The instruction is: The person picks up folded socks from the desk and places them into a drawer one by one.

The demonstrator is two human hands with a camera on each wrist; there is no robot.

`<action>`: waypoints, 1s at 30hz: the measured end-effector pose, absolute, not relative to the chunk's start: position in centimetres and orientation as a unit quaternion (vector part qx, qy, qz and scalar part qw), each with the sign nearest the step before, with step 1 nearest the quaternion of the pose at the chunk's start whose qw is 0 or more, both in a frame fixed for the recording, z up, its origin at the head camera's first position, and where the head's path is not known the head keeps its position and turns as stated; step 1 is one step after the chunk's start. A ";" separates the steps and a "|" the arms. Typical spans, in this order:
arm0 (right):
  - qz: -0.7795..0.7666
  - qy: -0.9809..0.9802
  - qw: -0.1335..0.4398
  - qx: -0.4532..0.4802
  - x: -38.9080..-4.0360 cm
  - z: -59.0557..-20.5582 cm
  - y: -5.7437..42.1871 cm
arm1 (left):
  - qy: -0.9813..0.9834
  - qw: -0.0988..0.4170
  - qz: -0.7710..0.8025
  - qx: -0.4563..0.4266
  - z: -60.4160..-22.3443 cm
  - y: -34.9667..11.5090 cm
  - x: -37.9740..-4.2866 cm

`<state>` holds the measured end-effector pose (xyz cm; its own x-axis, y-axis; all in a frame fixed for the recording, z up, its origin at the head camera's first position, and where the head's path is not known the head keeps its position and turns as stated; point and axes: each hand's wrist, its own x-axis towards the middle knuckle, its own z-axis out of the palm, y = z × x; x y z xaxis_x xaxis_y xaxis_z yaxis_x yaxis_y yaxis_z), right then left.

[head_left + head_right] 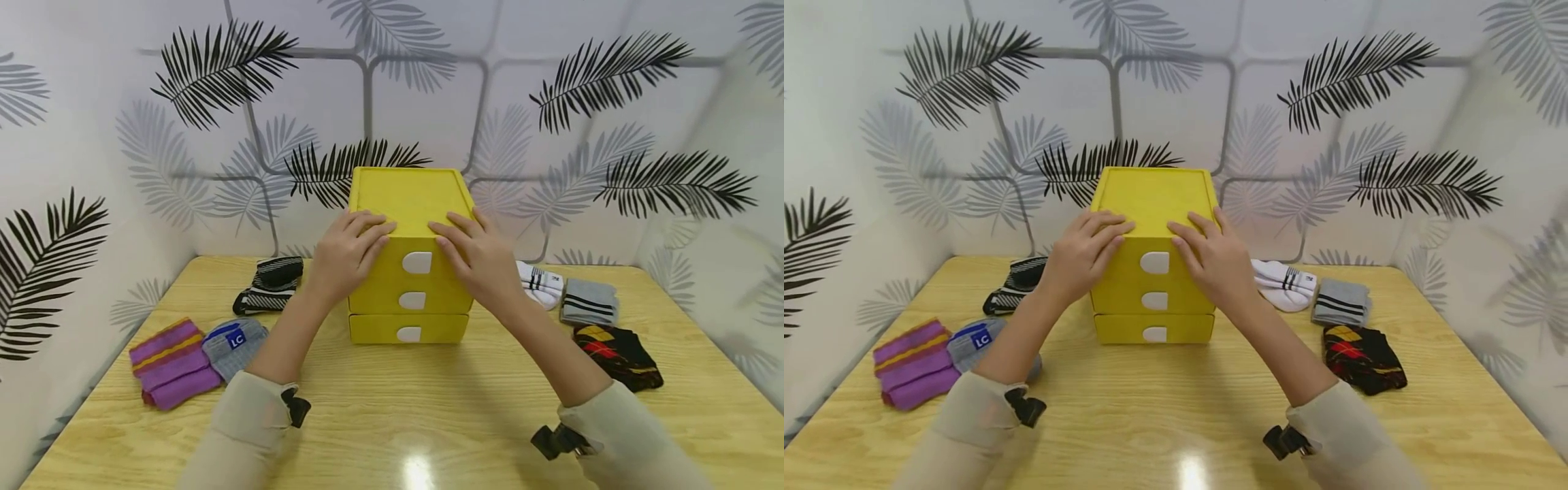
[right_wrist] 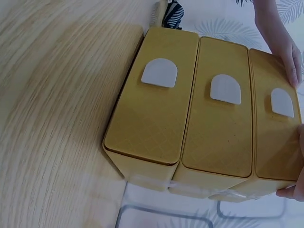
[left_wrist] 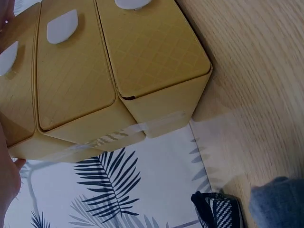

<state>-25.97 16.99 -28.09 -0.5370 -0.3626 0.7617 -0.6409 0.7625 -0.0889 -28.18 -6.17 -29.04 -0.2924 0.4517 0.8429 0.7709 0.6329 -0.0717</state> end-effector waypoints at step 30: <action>0.179 -0.879 0.347 0.272 -27.6 -27.8 16.0 | -0.912 0.233 -0.156 -0.300 -24.4 -6.7 -29.3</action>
<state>-27.57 16.04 -27.76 -0.6109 -0.3538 0.7083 -0.6025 0.7881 -0.1259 -29.29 -6.70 -24.44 -0.7111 0.4747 0.5187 0.6198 0.7714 0.1438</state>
